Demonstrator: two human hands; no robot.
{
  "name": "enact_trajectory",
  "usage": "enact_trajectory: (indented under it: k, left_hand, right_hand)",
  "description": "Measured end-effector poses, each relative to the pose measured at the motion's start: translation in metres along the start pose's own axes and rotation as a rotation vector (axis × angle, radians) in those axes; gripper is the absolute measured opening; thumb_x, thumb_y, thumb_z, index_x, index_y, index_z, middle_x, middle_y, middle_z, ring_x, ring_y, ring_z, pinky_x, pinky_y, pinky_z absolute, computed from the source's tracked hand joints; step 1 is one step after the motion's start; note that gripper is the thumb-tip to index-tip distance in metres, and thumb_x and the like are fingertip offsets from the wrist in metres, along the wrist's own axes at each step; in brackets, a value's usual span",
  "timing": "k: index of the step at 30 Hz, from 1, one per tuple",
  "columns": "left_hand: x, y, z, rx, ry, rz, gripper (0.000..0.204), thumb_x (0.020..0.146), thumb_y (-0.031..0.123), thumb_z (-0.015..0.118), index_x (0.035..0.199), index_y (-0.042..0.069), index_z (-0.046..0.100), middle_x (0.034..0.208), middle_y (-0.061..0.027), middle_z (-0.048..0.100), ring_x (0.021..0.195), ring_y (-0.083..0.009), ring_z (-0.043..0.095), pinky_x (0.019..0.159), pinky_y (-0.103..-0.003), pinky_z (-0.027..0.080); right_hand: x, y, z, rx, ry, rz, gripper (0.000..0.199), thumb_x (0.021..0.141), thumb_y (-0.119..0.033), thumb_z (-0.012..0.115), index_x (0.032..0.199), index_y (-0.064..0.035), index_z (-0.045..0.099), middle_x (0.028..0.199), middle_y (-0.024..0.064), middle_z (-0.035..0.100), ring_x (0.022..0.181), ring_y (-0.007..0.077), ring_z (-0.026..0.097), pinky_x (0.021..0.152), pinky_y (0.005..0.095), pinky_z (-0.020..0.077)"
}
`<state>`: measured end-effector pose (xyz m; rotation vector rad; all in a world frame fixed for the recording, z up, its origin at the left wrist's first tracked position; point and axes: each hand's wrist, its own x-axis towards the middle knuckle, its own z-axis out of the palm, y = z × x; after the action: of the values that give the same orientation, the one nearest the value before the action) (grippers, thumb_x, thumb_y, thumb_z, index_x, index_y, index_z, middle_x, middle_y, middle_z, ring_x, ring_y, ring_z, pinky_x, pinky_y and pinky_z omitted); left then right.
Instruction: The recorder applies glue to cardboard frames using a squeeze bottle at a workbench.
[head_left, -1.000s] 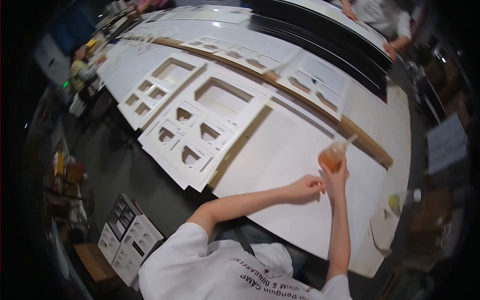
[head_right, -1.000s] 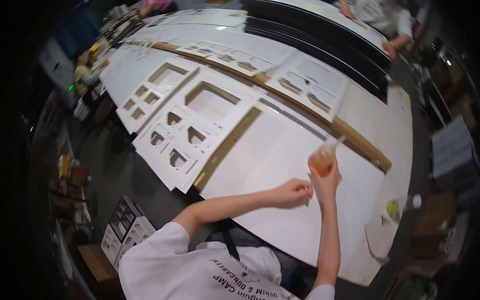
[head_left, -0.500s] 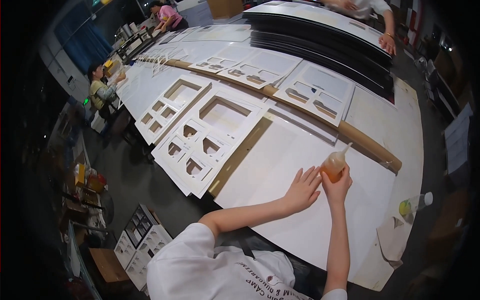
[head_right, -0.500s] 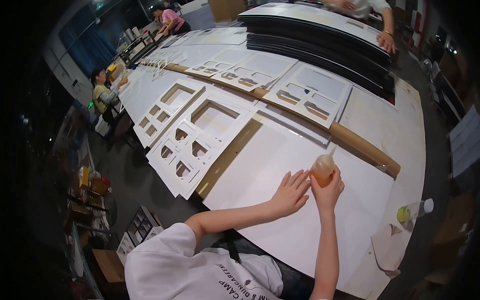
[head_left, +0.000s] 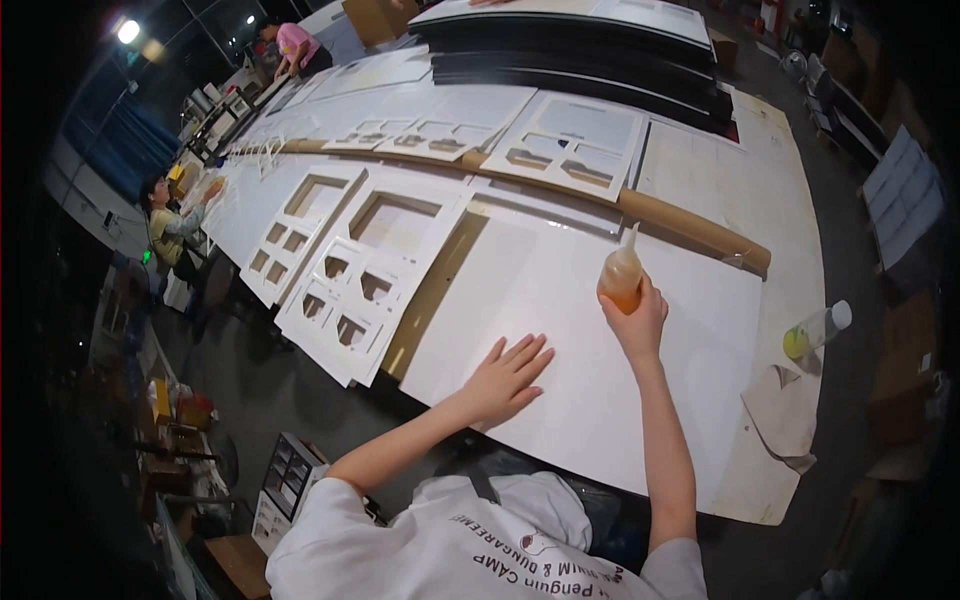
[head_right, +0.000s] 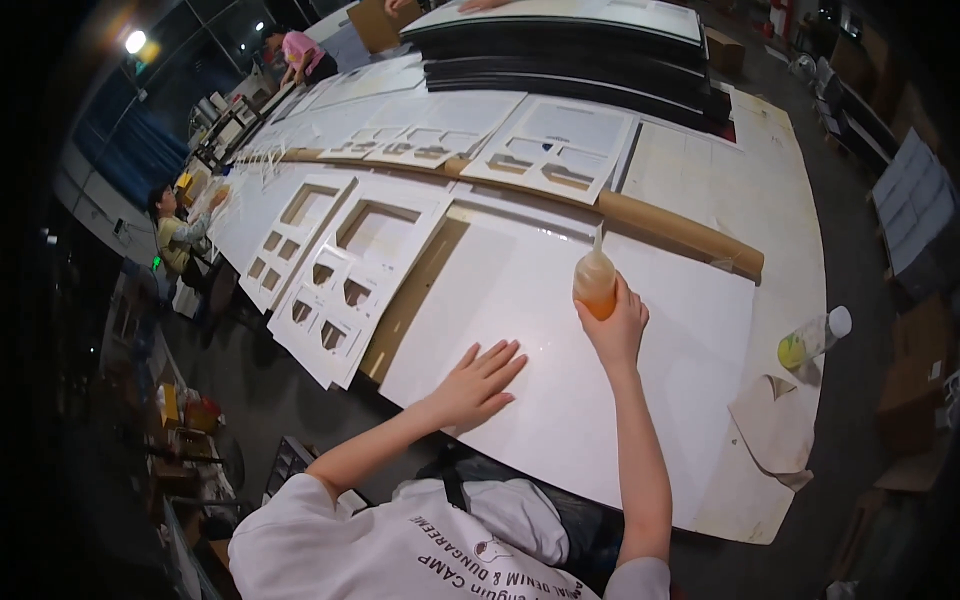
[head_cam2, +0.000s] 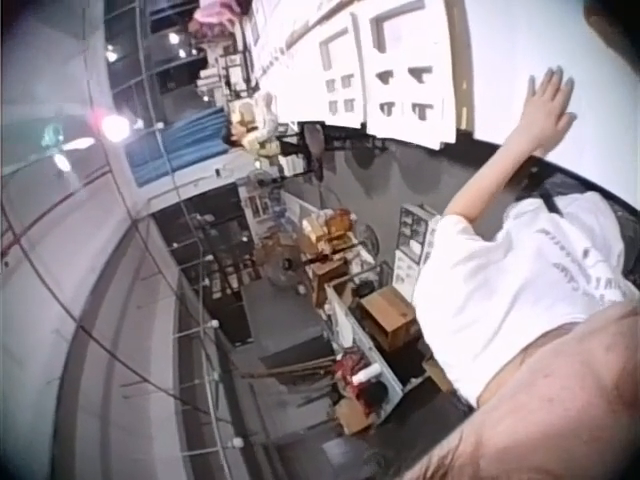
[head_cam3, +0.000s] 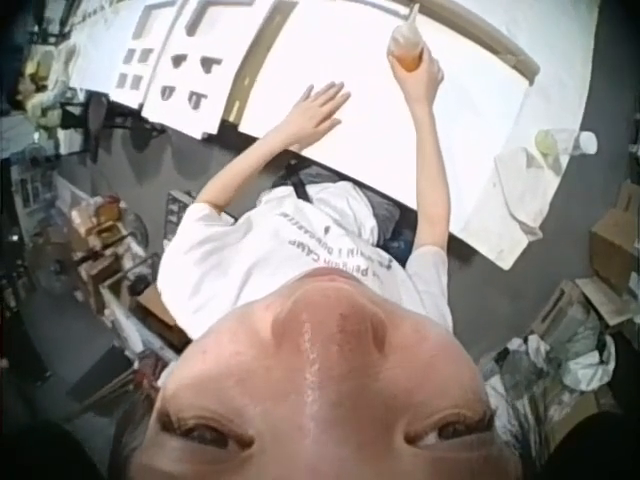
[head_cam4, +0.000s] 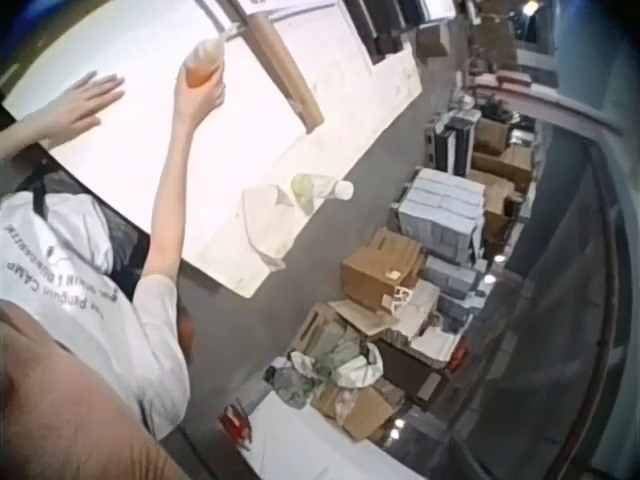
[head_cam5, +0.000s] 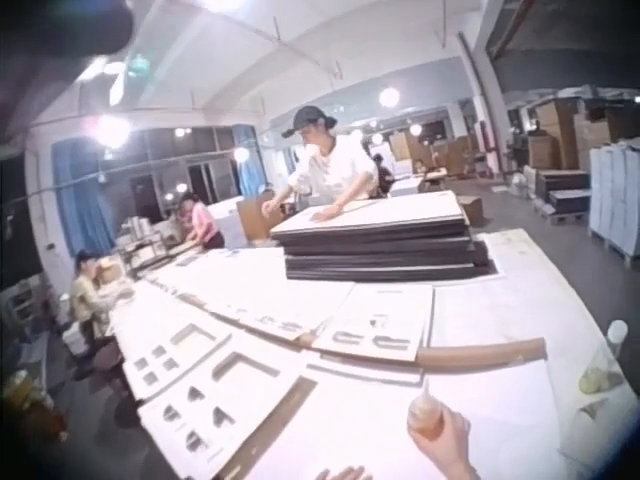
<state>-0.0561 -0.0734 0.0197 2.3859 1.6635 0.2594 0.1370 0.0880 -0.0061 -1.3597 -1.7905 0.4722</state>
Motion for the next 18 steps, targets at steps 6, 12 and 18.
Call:
enact_trajectory:
  k: [6,12,18]
  left_hand:
    - [-0.069,-0.007,-0.074,-0.037,0.397,-0.193,0.029,0.070,0.006,0.062,0.099,0.009,0.060,0.101,-0.0068,0.059,0.097,-0.0244,0.054,0.082,-0.036,0.040]
    - [-0.163,-0.032,-0.097,0.059,0.937,-0.672,0.010,0.077,0.005,0.059,0.087,0.006,0.059,0.079,-0.0047,0.058,0.073,-0.0181,0.054,0.064,-0.028,0.039]
    - [-0.203,-0.033,-0.049,-1.545,1.011,-1.167,0.029,0.092,0.027,0.041,0.106,0.006,0.055,0.096,-0.0025,0.061,0.080,-0.0094,0.056,0.068,-0.024,0.044]
  right_hand:
    - [0.004,0.016,0.008,0.015,0.005,-0.031,0.067,0.066,-0.032,0.073,0.120,-0.0045,0.044,0.101,0.0153,0.056,0.095,0.0307,0.050,0.089,0.0417,0.0333]
    - [0.002,0.016,0.009,0.067,-0.058,0.074,0.068,0.068,-0.029,0.072,0.124,-0.0060,0.042,0.109,0.0162,0.051,0.104,0.0327,0.044,0.093,0.0439,0.0334]
    - [-0.002,0.001,0.005,0.114,-0.088,0.120,0.065,0.070,-0.027,0.071,0.123,-0.0055,0.042,0.111,0.0146,0.051,0.106,0.0302,0.045,0.093,0.0414,0.0363]
